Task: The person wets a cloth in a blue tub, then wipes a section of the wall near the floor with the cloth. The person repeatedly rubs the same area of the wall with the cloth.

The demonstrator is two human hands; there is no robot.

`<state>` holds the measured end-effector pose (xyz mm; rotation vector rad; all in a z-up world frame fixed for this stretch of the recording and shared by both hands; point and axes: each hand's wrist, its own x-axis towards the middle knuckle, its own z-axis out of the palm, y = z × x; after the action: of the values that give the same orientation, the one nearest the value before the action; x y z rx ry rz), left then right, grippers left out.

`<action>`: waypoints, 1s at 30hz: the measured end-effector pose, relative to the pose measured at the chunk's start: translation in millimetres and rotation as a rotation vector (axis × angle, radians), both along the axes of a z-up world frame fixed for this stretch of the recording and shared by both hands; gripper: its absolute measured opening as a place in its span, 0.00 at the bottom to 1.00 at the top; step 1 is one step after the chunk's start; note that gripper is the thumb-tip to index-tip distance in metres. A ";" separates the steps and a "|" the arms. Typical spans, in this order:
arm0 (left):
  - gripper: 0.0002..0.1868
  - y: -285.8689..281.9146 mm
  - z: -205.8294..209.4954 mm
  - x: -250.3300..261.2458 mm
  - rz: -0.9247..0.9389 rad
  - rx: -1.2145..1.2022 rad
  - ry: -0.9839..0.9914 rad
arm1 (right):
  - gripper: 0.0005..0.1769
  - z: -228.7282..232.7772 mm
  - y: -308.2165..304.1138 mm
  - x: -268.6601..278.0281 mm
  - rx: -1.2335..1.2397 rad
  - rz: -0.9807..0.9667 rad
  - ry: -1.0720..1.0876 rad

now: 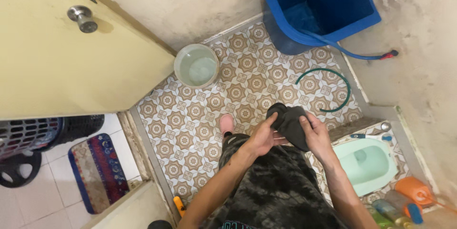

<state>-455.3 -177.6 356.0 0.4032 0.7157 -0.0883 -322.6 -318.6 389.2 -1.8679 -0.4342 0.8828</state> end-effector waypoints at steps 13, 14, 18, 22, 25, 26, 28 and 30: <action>0.22 136.0 13.6 -76.2 -0.081 0.243 0.165 | 0.23 -22.3 109.8 -71.3 -0.039 -0.136 0.070; 0.22 145.3 12.1 -81.3 -0.093 0.265 0.197 | 0.23 -17.2 118.4 -76.7 -0.012 -0.130 -0.020; 0.24 176.0 11.1 -96.3 -0.144 0.345 0.198 | 0.24 11.1 150.6 -97.1 0.117 -0.074 -0.089; 0.25 196.1 16.1 -96.9 -0.161 0.243 0.118 | 0.32 37.6 179.6 -117.7 0.208 0.113 -0.232; 0.26 201.2 18.9 -96.3 -0.186 0.200 0.043 | 0.39 48.6 193.2 -128.9 0.125 0.144 -0.259; 0.26 203.6 18.7 -95.0 -0.184 0.206 0.015 | 0.40 50.8 197.2 -131.0 0.111 0.136 -0.269; 0.27 205.8 16.3 -95.8 -0.179 0.221 -0.043 | 0.41 52.3 200.2 -135.6 0.069 0.102 -0.265; 0.28 209.4 11.8 -97.4 -0.239 0.260 -0.102 | 0.40 50.9 203.3 -138.0 0.012 0.053 -0.235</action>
<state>-552.7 31.8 367.8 0.7368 0.5775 -0.1996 -460.5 -115.3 440.2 -1.9647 -0.6337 0.6956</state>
